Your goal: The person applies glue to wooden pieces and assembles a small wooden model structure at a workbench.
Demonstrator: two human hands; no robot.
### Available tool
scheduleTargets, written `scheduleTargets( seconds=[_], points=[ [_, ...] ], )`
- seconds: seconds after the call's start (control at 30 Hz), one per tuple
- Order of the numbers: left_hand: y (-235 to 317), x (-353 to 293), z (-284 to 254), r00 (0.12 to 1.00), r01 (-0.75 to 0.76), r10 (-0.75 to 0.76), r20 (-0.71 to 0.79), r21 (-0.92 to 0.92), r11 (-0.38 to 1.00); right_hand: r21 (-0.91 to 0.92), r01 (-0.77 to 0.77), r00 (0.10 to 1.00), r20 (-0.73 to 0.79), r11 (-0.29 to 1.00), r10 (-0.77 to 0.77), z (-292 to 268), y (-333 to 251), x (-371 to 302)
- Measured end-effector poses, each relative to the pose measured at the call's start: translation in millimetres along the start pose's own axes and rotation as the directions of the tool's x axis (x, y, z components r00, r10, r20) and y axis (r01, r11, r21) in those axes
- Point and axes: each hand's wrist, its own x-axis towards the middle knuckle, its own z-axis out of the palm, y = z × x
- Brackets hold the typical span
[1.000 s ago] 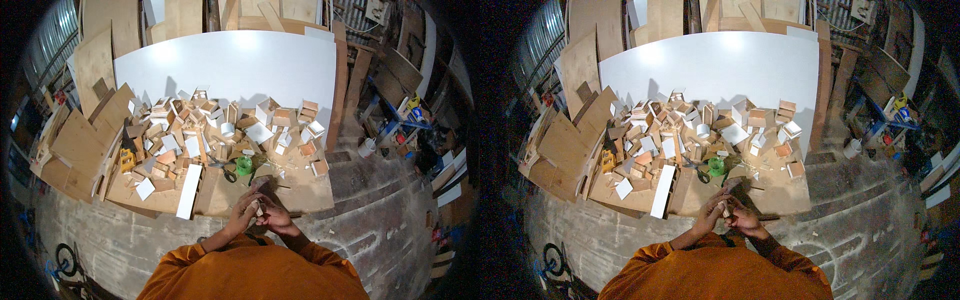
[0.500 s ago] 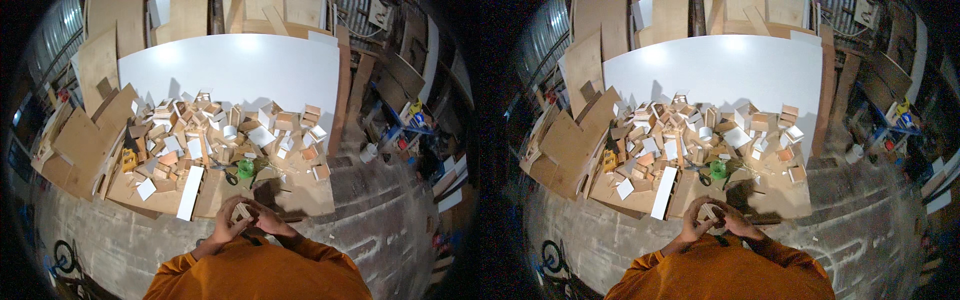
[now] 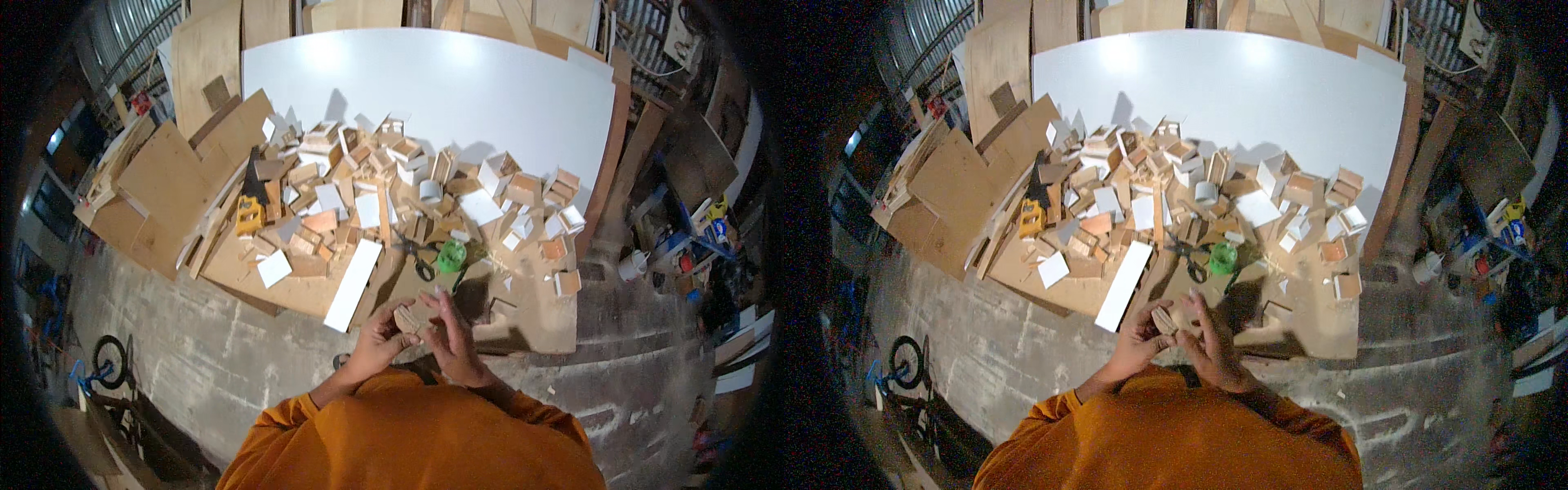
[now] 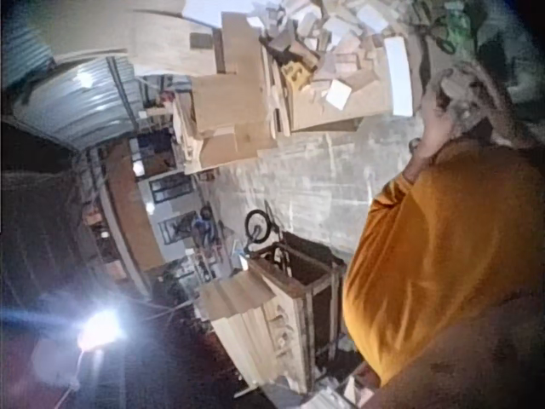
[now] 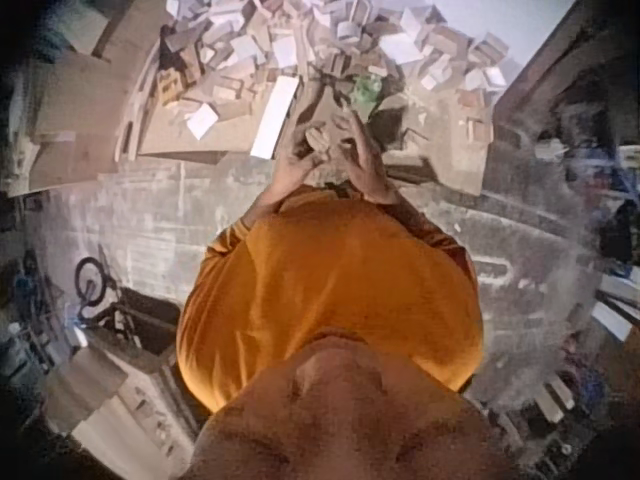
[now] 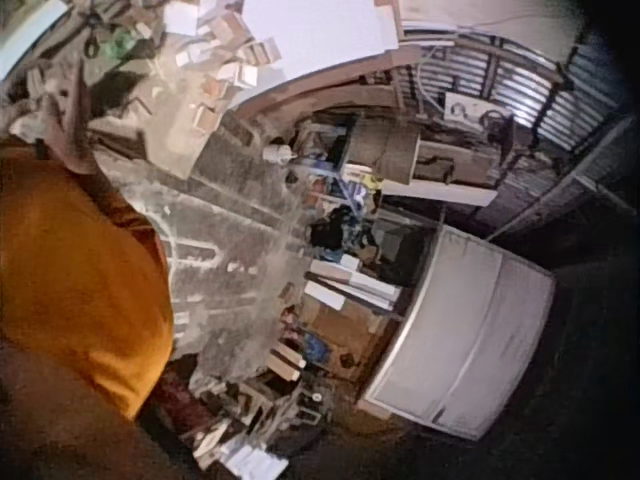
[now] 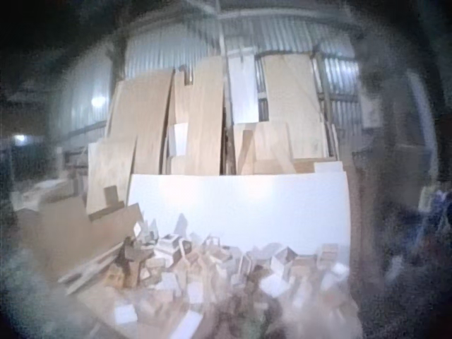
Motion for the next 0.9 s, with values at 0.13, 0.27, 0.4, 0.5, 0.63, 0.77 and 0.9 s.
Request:
scheduleTargets(
  seconds=[0.13, 0.27, 0.4, 0.5, 0.63, 0.77, 0.9],
  points=[
    [11, -6, -12, 1.0, -0.017, 0.016, 0.009, 0.113, 0.993, 0.115, -0.062, 0.998, 0.008, 0.991, 0.062, 4, -9, 8],
    [8, -12, -18, 0.993, -0.113, 0.114, 0.006, 0.169, 0.979, 0.07, 0.088, 0.996, 0.02, 0.994, -0.09, 11, -11, 12],
    [12, -17, -22, 0.995, -0.074, 0.091, -0.046, 0.29, 0.954, -0.076, 0.286, 0.958, 0.049, 0.955, -0.283, 14, -13, 22],
    [9, -17, -19, 0.987, -0.088, 0.12, -0.105, 0.264, 0.96, -0.155, 0.316, 0.947, 0.109, 0.936, -0.302, 22, -11, 22],
    [-5, -18, -17, 0.987, -0.042, 0.049, -0.152, 0.049, 0.998, -0.212, 0.281, 0.957, 0.137, 0.936, -0.256, 30, -11, 21],
    [-23, -19, -24, 0.984, 0.064, -0.062, -0.17, 0.003, 0.998, -0.158, 0.181, 0.978, 0.131, 0.971, -0.161, 31, -1, 15],
    [-20, -15, -22, 0.988, 0.02, -0.001, -0.157, 0.118, 0.993, -0.12, 0.185, 0.982, 0.066, 0.975, -0.179, 25, 7, 17]
  ],
)
